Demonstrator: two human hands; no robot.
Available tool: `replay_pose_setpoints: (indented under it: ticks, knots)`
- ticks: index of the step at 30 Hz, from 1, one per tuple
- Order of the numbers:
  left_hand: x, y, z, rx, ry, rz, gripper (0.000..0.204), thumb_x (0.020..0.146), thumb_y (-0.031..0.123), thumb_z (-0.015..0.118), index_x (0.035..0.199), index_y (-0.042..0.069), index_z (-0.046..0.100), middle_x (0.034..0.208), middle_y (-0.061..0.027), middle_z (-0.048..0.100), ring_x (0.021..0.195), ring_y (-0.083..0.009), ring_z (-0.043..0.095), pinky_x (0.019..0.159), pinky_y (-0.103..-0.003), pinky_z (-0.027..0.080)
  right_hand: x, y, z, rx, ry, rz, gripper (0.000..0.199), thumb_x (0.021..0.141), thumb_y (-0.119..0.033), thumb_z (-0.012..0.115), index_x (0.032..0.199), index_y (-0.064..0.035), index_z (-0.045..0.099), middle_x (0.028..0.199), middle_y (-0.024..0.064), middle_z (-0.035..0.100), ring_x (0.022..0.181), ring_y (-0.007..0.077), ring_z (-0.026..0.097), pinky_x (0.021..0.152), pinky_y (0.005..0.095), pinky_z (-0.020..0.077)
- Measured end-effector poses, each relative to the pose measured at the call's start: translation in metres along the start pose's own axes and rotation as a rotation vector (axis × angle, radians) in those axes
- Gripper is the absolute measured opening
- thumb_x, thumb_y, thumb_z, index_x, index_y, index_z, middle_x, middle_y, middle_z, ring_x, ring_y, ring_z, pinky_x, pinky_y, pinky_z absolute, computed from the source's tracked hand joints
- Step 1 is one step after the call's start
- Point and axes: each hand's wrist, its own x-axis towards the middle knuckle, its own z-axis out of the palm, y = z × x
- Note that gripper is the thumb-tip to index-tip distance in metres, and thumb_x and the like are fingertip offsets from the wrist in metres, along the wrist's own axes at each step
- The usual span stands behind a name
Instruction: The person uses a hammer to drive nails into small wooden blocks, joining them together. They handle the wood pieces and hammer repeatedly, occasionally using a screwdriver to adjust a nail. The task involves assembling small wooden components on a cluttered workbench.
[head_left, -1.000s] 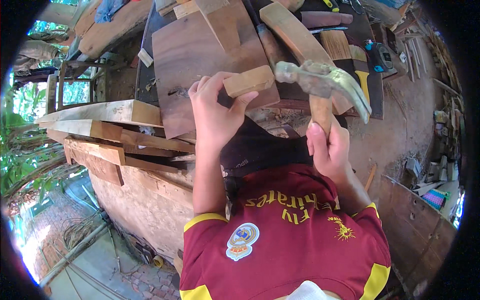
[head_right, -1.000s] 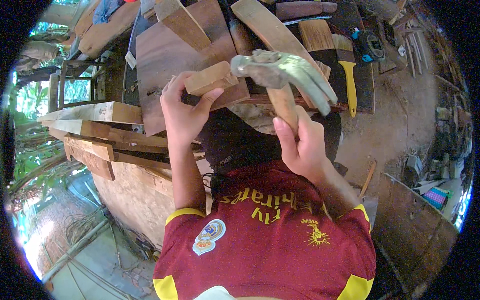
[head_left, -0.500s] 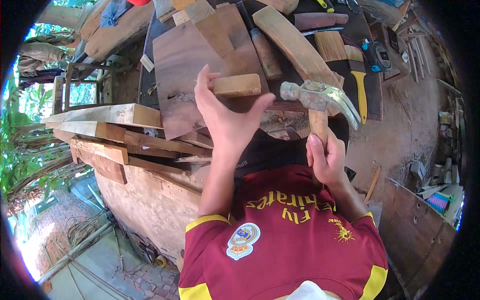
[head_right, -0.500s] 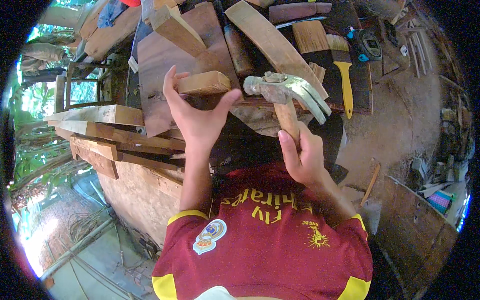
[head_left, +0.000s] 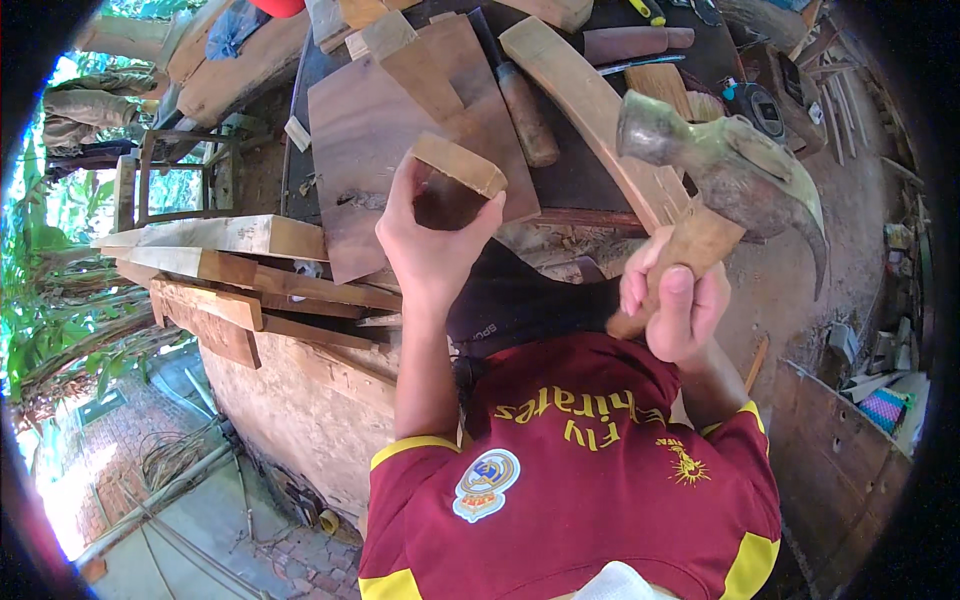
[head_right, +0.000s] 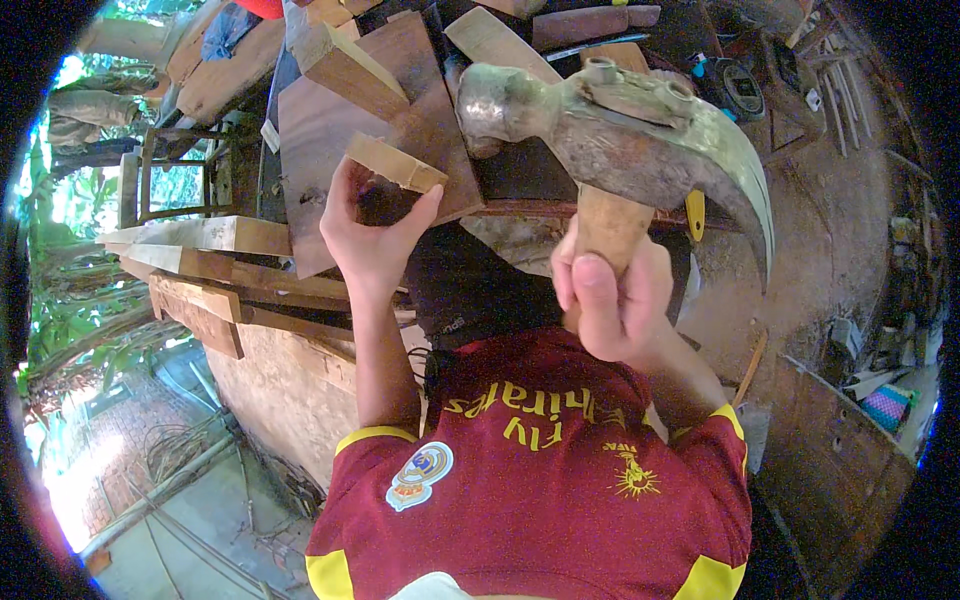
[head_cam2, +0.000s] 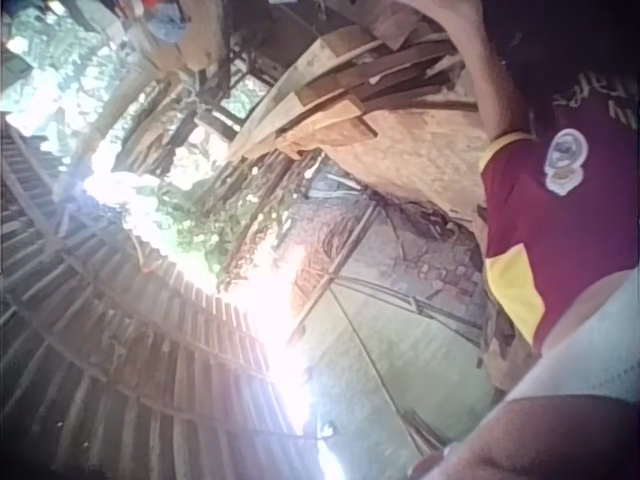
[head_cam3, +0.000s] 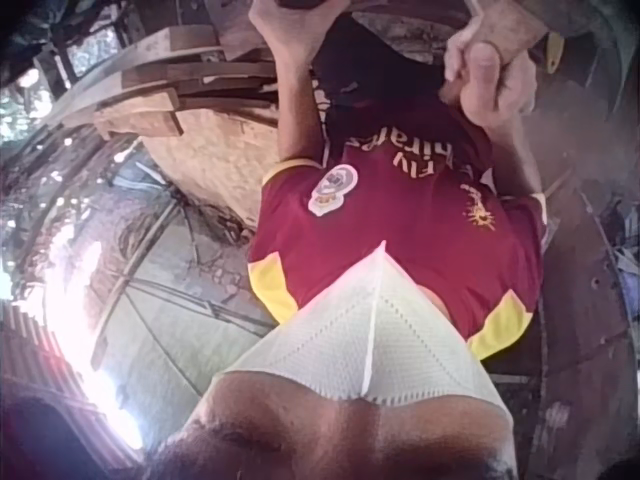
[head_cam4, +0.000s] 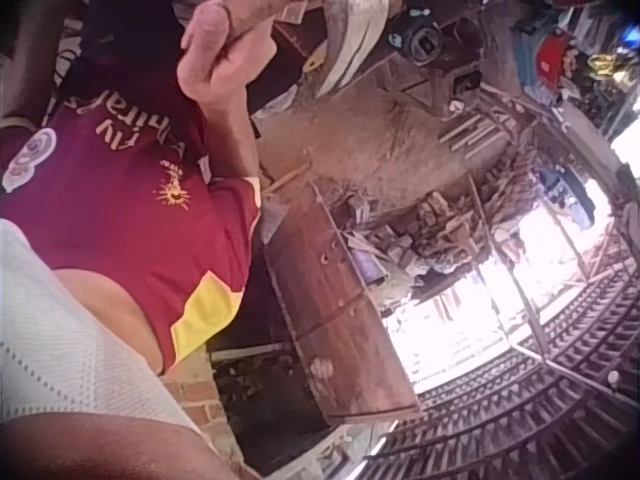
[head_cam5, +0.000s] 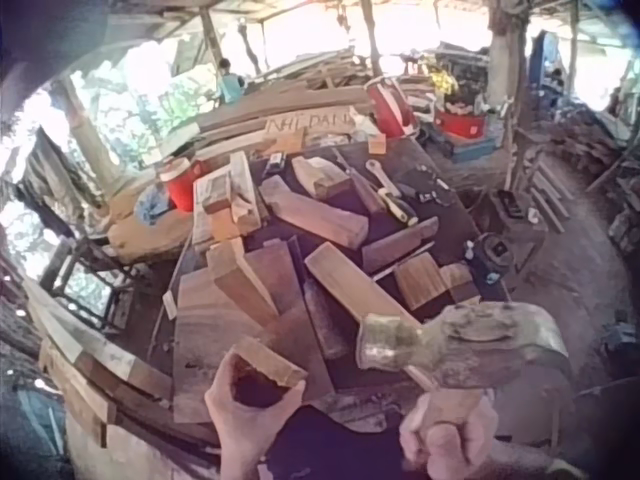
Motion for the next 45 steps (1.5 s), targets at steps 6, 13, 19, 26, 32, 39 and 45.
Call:
replay_pose_setpoints:
  ticks: [6, 13, 19, 26, 32, 39, 45]
  knots:
    - [0.0, 0.0, -0.001, -0.037, -0.041, -0.064, 0.061, 0.064, 0.014, 0.087, 0.116, -0.005, 0.062, 0.099, -0.0123, 0.071, 0.087, -0.0158, 0.067, 0.081, -0.031, 0.053, 0.01, -0.001, 0.012, -0.41, -0.127, 0.157, 0.018, 0.097, -0.017, 0.059, 0.095, 0.0005, 0.058, 0.064, 0.0116, 0.057, 0.053, 0.0274, 0.057, 0.052, 0.0361, 0.0444]
    - [0.004, -0.001, 0.0, -0.03, -0.053, -0.035, 0.063, 0.064, 0.012, 0.086, 0.118, -0.008, 0.062, 0.102, -0.0153, 0.071, 0.095, -0.0175, 0.068, 0.086, -0.031, 0.053, 0.001, -0.002, 0.011, -0.073, 0.052, 0.007, 0.023, 0.103, -0.016, 0.045, 0.09, 0.001, 0.052, 0.065, 0.0058, 0.053, 0.053, 0.0091, 0.049, 0.047, 0.0243, 0.0395]
    - [0.007, -0.012, -0.004, -0.073, -0.083, -0.052, 0.07, 0.062, 0.013, 0.087, 0.121, -0.013, 0.059, 0.107, -0.0207, 0.07, 0.102, -0.0216, 0.068, 0.091, -0.033, 0.051, 0.02, -0.012, 0.007, -0.403, -0.145, 0.24, 0.026, 0.099, -0.022, 0.059, 0.088, 0.0013, 0.055, 0.062, 0.0102, 0.051, 0.053, 0.0171, 0.053, 0.051, 0.0357, 0.0402]
    - [0.01, -0.013, -0.003, -0.054, -0.087, 0.013, 0.07, 0.063, 0.011, 0.087, 0.122, -0.013, 0.059, 0.108, -0.0201, 0.07, 0.102, -0.0201, 0.067, 0.092, -0.032, 0.05, 0.014, -0.016, 0.015, -0.027, 0.15, 0.136, 0.032, 0.105, -0.023, 0.045, 0.084, -0.0013, 0.051, 0.062, 0.0009, 0.05, 0.049, 0.0068, 0.045, 0.046, 0.023, 0.0374]
    - [0.015, -0.01, -0.007, -0.132, -0.162, -0.001, 0.066, 0.064, 0.008, 0.085, 0.122, -0.009, 0.06, 0.105, -0.0172, 0.071, 0.099, -0.0188, 0.068, 0.09, -0.032, 0.051, 0.027, -0.014, 0.001, -0.315, -0.198, 0.358, 0.032, 0.1, -0.028, 0.058, 0.09, 0.0024, 0.057, 0.06, 0.01, 0.051, 0.054, 0.0145, 0.049, 0.052, 0.0329, 0.0384]
    - [0.017, -0.011, -0.009, -0.059, -0.268, 0.196, 0.082, 0.067, 0.01, 0.084, 0.137, -0.007, 0.046, 0.116, -0.0194, 0.066, 0.109, -0.0278, 0.063, 0.096, -0.038, 0.048, 0.005, -0.01, -0.001, -0.104, -0.04, 0.511, 0.031, 0.102, -0.028, 0.054, 0.083, -0.003, 0.054, 0.058, -0.0015, 0.052, 0.05, 0.0057, 0.046, 0.046, 0.0253, 0.0361]
    - [-0.004, 0.006, 0.015, 0.184, 0.077, 0.223, 0.083, 0.069, 0.013, 0.082, 0.14, -0.006, 0.042, 0.121, -0.0226, 0.062, 0.112, -0.035, 0.06, 0.097, -0.042, 0.047, -0.013, 0.011, 0.01, 0.006, -0.005, 0.52, 0.027, 0.103, -0.025, 0.051, 0.086, -0.0046, 0.052, 0.056, -0.0039, 0.05, 0.043, 0.0042, 0.045, 0.041, 0.0221, 0.0345]
